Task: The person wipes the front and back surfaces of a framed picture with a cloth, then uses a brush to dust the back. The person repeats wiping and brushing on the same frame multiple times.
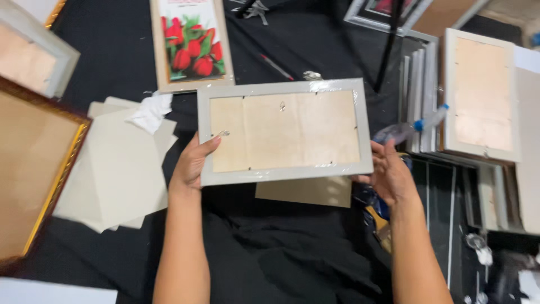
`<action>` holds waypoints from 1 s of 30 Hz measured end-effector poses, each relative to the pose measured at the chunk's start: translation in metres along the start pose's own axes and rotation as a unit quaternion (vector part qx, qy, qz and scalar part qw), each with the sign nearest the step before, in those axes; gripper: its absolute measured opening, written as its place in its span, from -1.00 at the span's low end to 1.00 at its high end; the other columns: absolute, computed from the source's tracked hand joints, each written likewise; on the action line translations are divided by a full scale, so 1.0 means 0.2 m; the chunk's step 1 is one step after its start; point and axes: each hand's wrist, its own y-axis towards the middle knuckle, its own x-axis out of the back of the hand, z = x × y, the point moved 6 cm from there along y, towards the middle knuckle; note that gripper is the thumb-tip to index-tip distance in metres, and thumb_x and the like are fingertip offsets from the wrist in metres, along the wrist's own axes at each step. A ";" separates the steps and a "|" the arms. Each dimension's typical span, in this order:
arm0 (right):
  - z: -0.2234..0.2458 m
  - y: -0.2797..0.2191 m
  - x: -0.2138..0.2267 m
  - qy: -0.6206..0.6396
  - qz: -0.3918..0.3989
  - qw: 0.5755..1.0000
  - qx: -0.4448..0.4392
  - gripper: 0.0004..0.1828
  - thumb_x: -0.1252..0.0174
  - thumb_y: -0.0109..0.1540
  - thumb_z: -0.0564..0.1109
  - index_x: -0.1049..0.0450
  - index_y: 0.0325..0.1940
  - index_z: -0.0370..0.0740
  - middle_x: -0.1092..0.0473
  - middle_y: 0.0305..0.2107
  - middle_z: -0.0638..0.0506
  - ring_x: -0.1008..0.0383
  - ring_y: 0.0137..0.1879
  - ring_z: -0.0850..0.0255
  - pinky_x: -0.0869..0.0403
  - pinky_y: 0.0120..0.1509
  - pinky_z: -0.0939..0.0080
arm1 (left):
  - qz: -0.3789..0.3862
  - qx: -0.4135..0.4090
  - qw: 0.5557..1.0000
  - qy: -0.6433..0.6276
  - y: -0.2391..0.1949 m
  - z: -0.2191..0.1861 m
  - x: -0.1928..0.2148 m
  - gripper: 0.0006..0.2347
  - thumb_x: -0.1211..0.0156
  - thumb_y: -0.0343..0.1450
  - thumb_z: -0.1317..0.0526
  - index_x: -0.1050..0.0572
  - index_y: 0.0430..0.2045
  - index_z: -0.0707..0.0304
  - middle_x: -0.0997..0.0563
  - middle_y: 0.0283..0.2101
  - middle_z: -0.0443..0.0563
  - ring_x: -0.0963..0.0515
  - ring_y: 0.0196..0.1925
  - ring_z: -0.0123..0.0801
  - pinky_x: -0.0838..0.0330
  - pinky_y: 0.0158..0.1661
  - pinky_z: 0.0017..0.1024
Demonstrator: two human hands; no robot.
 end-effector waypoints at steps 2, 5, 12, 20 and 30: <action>-0.21 0.18 0.19 0.043 -0.008 0.999 -0.002 -0.22 -0.06 0.26 0.40 -0.39 0.32 -0.22 -0.48 0.01 -0.24 -0.57 0.04 -0.14 -0.57 0.05 -0.25 | 0.008 0.033 0.999 0.033 -0.06 0.00 -0.09 -0.50 -0.15 0.37 0.48 -0.38 0.26 0.14 -0.58 0.06 0.45 -0.62 0.03 0.28 -0.51 -0.01 0.25; -0.28 0.18 0.25 0.084 0.030 0.996 -0.013 -0.59 -0.21 0.25 -0.01 -0.51 0.12 -0.26 -0.55 -0.16 -0.22 -0.64 -0.11 -0.12 -0.59 -0.01 -0.26 | 0.015 0.072 0.995 0.072 -0.09 0.01 -0.13 -0.51 -0.11 0.38 0.50 -0.39 0.25 0.16 -0.58 0.04 0.45 -0.63 0.00 0.24 -0.51 -0.03 0.22; -0.30 0.11 0.22 0.158 0.092 0.982 -0.051 -0.61 -0.12 0.20 -0.29 -0.48 0.13 -0.36 -0.52 -0.17 -0.32 -0.63 -0.10 -0.22 -0.54 0.03 -0.34 | 0.112 0.060 0.985 -0.115 -0.02 0.11 -0.10 -0.58 -0.05 0.48 0.03 -0.46 0.19 0.23 -0.63 0.03 0.39 -0.67 0.00 0.16 -0.51 0.05 0.14; -0.32 0.08 -0.21 0.240 0.157 0.957 -0.039 -0.64 -0.07 0.30 -0.14 -0.48 0.19 -0.14 -0.52 0.02 -0.21 -0.57 0.06 -0.18 -0.57 0.05 -0.33 | 0.082 -0.036 0.989 -0.114 -0.02 0.32 -0.35 -0.40 -0.03 0.30 -0.20 -0.32 0.28 -0.15 -0.54 0.20 0.02 -0.61 0.12 -0.02 -0.58 0.04 0.06; -0.34 0.17 0.01 0.167 0.161 0.973 -0.013 -0.56 -0.14 0.31 0.13 -0.50 0.13 -0.22 -0.58 -0.19 -0.21 -0.67 -0.16 -0.05 -0.68 -0.16 -0.07 | 0.012 -0.012 0.998 -0.055 0.18 0.35 -0.08 -0.64 -0.24 0.35 0.35 -0.44 0.02 -0.03 -0.66 -0.17 0.04 -0.74 -0.18 -0.03 -0.69 -0.26 -0.03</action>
